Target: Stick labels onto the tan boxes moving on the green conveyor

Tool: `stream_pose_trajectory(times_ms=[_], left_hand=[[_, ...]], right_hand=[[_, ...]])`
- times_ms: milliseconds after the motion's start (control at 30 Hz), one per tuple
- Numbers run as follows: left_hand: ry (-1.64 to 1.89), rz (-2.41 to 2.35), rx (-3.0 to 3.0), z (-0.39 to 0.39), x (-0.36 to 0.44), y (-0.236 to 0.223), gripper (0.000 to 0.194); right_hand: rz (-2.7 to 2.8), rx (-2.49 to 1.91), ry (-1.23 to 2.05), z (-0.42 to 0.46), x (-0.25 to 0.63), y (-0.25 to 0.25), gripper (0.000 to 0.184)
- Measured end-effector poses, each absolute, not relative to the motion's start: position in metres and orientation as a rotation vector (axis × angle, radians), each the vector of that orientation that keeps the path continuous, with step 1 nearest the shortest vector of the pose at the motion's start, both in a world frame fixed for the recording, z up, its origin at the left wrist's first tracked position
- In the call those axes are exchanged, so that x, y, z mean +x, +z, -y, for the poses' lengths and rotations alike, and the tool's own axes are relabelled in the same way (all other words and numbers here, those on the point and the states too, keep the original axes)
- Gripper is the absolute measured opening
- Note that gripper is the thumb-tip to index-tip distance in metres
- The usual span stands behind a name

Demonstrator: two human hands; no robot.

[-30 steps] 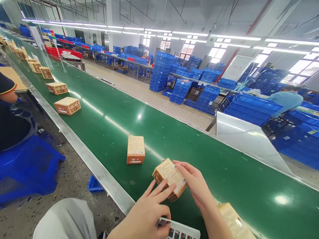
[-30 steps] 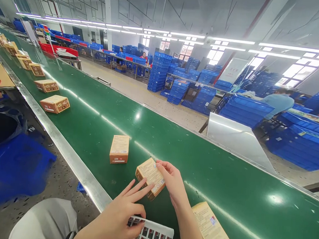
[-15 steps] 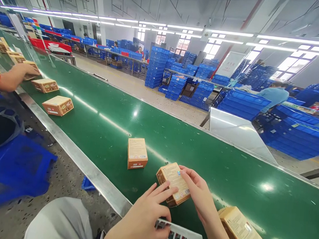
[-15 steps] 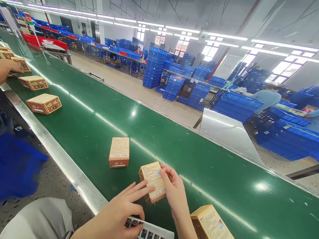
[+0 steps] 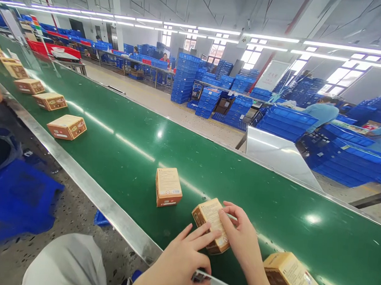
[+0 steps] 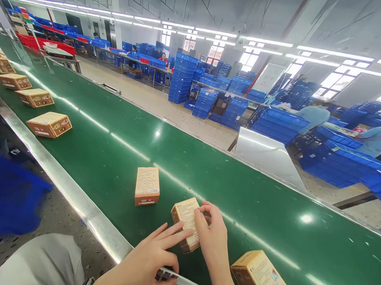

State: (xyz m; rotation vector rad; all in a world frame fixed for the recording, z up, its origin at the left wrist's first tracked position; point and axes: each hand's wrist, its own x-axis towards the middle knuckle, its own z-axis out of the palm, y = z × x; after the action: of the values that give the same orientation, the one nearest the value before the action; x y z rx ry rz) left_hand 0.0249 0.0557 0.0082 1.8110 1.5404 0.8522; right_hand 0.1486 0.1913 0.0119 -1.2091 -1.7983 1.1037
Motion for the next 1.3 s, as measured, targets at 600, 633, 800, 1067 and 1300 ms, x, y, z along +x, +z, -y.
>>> stream_pose_trajectory(times_ms=[600, 633, 800, 1067, 1300], left_hand=[[1.024, -1.573, 1.155, -0.013, 0.011, 0.036, 0.016], [1.026, -1.570, 1.124, -0.011, 0.008, 0.036, 0.015], [0.908, -1.716, 1.110, -0.005, 0.002, 0.037, 0.016], [0.815, -1.825, 1.118, -0.005, 0.006, 0.042, 0.024], [0.839, -1.832, 1.185, -0.009, 0.002, 0.039, 0.010]], right_hand=[[2.533, -0.315, 1.168, -0.136, 0.178, 0.048, 0.029], [2.553, -0.323, 1.146, -0.137, 0.177, 0.046, 0.029], [2.605, -0.250, 0.940, -0.140, 0.174, 0.038, 0.019], [2.484, -0.019, 0.301, -0.130, 0.161, 0.047, 0.030], [2.070, -0.769, 1.247, -0.161, 0.167, 0.044, 0.021]])
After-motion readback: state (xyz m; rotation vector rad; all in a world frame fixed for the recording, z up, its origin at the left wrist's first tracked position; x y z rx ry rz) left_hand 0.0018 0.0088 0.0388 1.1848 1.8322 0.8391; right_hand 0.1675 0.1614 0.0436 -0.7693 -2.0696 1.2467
